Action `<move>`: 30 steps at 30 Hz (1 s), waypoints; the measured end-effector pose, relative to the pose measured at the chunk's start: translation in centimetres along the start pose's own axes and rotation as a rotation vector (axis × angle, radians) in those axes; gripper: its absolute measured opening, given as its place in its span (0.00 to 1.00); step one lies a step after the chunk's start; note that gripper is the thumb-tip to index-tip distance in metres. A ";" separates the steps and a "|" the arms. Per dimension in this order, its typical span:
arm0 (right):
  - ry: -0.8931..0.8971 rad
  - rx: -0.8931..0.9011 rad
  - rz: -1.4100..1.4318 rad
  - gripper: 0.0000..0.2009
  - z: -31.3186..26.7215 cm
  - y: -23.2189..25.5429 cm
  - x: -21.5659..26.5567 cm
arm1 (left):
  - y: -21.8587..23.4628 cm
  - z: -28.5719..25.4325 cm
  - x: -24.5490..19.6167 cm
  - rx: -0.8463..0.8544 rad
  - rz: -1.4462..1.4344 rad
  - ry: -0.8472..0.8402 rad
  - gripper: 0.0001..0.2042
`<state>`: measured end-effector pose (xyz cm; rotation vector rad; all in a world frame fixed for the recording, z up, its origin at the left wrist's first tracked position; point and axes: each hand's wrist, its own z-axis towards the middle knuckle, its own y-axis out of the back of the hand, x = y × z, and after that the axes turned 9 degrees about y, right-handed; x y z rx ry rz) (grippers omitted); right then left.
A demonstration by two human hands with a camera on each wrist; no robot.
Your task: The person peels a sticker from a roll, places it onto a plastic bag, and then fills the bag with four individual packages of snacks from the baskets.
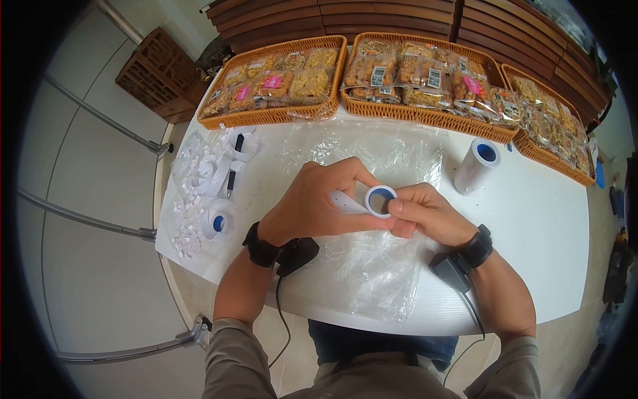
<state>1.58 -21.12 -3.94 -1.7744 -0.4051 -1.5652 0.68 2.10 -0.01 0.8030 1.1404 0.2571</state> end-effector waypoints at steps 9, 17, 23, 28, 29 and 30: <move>-0.013 0.059 0.091 0.18 -0.2 1.1 -0.6 | 0.2 0.0 0.3 0.053 -0.044 0.013 0.21; -0.062 0.038 0.071 0.18 -0.1 0.5 -0.2 | 0.3 0.1 0.4 0.013 -0.029 -0.029 0.20; -0.083 0.102 0.110 0.18 -0.2 1.2 -0.2 | 0.7 0.3 0.3 0.150 -0.147 0.062 0.24; -0.057 0.138 0.083 0.18 -0.3 1.3 -0.1 | 0.1 0.0 0.8 0.257 -0.178 0.068 0.31; -0.049 0.128 0.077 0.18 -0.3 1.2 0.0 | 0.0 0.0 0.7 0.212 -0.179 0.056 0.30; -0.022 0.098 0.068 0.18 -0.3 1.0 -0.1 | 0.0 0.1 0.5 0.167 -0.179 0.044 0.28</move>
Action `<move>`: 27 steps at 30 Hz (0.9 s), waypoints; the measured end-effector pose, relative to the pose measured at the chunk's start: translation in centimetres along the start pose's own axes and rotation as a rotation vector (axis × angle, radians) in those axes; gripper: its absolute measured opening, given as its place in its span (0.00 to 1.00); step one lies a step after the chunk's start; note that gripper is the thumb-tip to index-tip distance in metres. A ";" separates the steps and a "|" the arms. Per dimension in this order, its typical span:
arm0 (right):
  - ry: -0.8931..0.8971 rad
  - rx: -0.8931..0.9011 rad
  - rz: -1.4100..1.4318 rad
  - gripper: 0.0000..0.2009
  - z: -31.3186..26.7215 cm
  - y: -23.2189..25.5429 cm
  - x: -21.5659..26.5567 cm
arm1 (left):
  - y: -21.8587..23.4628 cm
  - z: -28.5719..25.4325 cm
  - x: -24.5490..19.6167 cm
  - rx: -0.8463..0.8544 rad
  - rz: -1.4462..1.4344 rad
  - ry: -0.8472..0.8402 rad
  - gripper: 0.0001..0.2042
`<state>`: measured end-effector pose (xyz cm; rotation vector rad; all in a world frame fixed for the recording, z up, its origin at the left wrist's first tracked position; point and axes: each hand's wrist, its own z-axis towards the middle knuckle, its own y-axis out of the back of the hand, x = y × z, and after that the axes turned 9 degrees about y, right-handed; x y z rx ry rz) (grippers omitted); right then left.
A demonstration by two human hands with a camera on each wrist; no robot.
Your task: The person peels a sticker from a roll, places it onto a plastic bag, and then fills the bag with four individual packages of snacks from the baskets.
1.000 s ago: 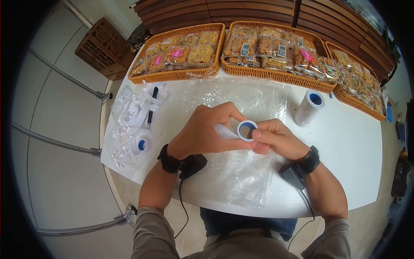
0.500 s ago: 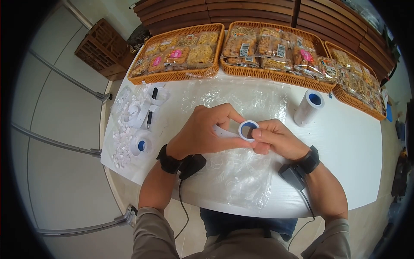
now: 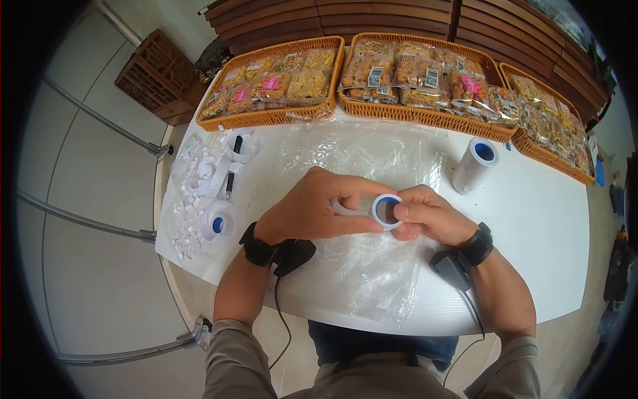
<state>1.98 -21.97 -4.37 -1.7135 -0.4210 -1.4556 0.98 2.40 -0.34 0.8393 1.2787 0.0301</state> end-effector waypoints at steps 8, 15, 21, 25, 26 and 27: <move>0.029 0.020 -0.018 0.16 0.3 -0.2 -0.1 | 0.2 0.1 -0.4 -0.113 0.075 -0.031 0.21; -0.021 0.013 -0.060 0.17 0.0 -0.1 -0.3 | -0.1 0.1 -1.0 0.093 -0.300 0.188 0.22; 0.068 0.006 -0.055 0.18 0.2 -0.1 -0.9 | -0.2 0.0 -0.7 -0.041 -0.074 0.016 0.23; 0.090 0.033 -0.106 0.19 0.3 -0.2 -0.6 | 0.1 0.0 -0.4 -0.104 -0.010 -0.006 0.22; 0.074 0.030 -0.129 0.18 0.3 -0.2 -0.6 | 0.2 0.0 -0.5 -0.092 -0.018 0.002 0.22; 0.063 0.031 -0.126 0.18 0.3 -0.2 -0.5 | 0.2 0.0 -0.7 -0.079 -0.026 0.011 0.22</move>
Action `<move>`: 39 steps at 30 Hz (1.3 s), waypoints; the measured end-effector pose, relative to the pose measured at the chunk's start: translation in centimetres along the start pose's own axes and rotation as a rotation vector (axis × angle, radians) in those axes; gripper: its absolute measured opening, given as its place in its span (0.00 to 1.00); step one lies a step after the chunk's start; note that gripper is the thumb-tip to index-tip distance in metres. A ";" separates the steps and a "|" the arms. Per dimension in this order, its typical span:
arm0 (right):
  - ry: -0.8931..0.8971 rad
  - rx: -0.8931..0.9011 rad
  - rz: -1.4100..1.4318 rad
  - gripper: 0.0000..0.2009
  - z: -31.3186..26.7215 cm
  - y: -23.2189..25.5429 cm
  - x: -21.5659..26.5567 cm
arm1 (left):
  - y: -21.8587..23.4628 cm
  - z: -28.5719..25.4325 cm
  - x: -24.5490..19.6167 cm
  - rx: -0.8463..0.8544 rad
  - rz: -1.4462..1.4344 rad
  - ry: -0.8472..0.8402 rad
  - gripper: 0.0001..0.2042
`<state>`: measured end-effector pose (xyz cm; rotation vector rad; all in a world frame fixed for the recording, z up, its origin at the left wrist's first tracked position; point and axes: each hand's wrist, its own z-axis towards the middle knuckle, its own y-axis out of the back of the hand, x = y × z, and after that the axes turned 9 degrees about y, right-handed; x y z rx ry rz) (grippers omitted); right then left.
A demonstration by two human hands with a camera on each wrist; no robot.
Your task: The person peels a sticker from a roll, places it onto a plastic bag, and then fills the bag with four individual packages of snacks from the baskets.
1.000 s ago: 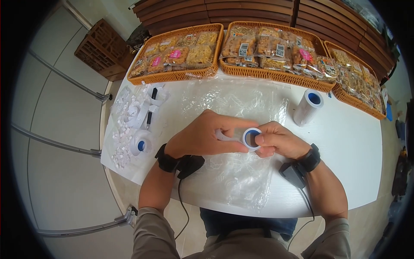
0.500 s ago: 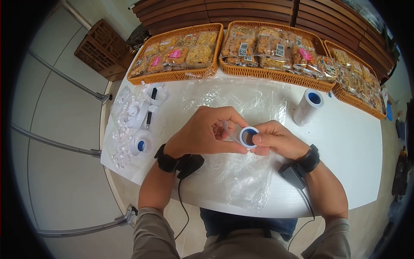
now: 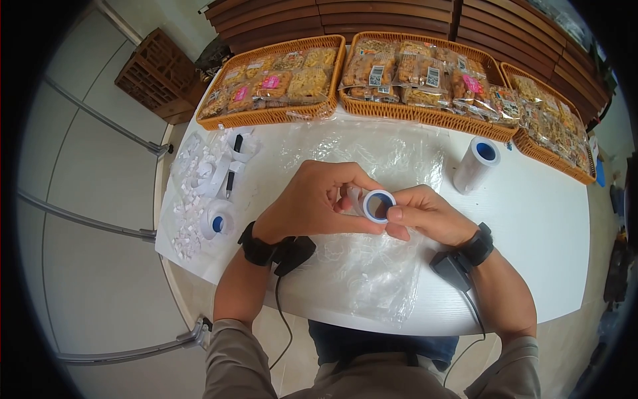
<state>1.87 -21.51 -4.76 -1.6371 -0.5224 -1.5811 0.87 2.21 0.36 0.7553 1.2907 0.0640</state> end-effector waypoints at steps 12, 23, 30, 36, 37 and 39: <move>-0.049 0.030 0.047 0.17 -0.3 0.4 0.2 | 0.2 0.0 -0.3 0.206 -0.144 0.152 0.22; -0.032 0.031 -0.063 0.18 -0.1 0.1 0.4 | 0.6 0.2 -0.3 0.092 -0.049 0.017 0.21; -0.047 0.045 0.009 0.18 -0.2 0.5 0.3 | 0.2 0.2 -0.2 0.166 -0.099 0.040 0.23; 0.018 0.015 0.047 0.17 0.0 0.0 0.1 | 0.3 0.2 0.3 -0.016 0.014 -0.102 0.22; 0.003 0.017 0.036 0.17 0.0 -0.1 0.4 | 0.2 0.3 0.5 -0.036 0.021 -0.123 0.21; -0.015 0.025 0.026 0.16 0.0 -0.1 0.5 | 0.1 0.3 0.3 -0.031 0.015 -0.113 0.21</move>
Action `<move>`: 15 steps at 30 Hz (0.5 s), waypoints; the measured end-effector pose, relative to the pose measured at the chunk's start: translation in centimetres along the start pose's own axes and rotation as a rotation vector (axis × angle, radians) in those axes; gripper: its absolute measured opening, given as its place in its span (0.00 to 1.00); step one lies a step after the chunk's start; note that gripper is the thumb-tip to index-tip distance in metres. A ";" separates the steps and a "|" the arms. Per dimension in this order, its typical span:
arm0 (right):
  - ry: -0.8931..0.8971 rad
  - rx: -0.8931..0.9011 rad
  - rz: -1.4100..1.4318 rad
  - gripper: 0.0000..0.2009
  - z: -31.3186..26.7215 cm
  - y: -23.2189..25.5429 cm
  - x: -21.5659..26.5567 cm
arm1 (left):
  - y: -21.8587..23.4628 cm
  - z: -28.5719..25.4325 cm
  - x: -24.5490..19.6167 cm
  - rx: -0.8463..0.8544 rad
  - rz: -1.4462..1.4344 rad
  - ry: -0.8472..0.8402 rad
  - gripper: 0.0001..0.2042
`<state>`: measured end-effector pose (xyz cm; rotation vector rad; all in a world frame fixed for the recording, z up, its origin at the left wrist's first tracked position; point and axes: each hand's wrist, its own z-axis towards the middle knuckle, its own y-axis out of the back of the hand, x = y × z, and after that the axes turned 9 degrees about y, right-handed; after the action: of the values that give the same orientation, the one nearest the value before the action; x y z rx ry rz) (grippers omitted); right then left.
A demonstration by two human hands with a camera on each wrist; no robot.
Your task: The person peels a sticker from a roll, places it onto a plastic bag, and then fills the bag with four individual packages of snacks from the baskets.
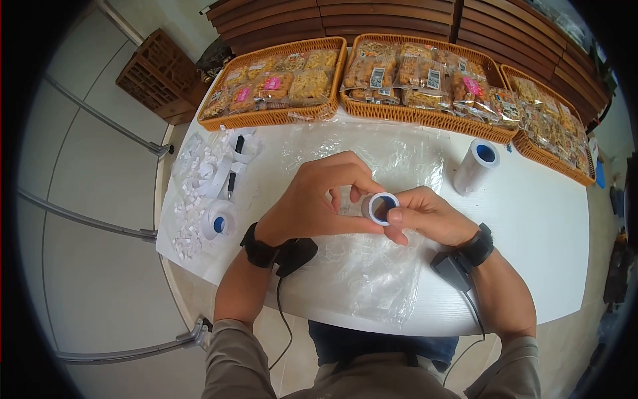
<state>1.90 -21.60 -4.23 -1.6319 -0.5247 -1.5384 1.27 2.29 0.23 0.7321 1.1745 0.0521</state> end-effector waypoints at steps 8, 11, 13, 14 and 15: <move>-0.013 0.009 -0.020 0.15 -0.1 0.0 0.2 | 0.0 0.0 -0.8 0.071 -0.061 0.128 0.19; 0.026 0.007 0.015 0.15 -0.1 0.2 -0.2 | -0.2 0.0 -0.5 0.038 -0.028 0.088 0.19; 0.036 0.007 0.031 0.16 0.0 0.2 -0.5 | -0.1 -0.1 -0.6 -0.012 0.015 0.047 0.19; 0.041 0.005 0.038 0.16 0.0 0.2 -0.5 | -0.2 0.0 -0.4 -0.038 0.015 0.007 0.19; 0.047 0.004 0.033 0.16 0.0 0.2 -0.5 | -0.2 0.1 -0.1 -0.063 0.014 -0.032 0.19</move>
<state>1.96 -21.58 -4.81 -1.5897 -0.4731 -1.5470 1.24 2.04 0.16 0.6829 1.1323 0.0880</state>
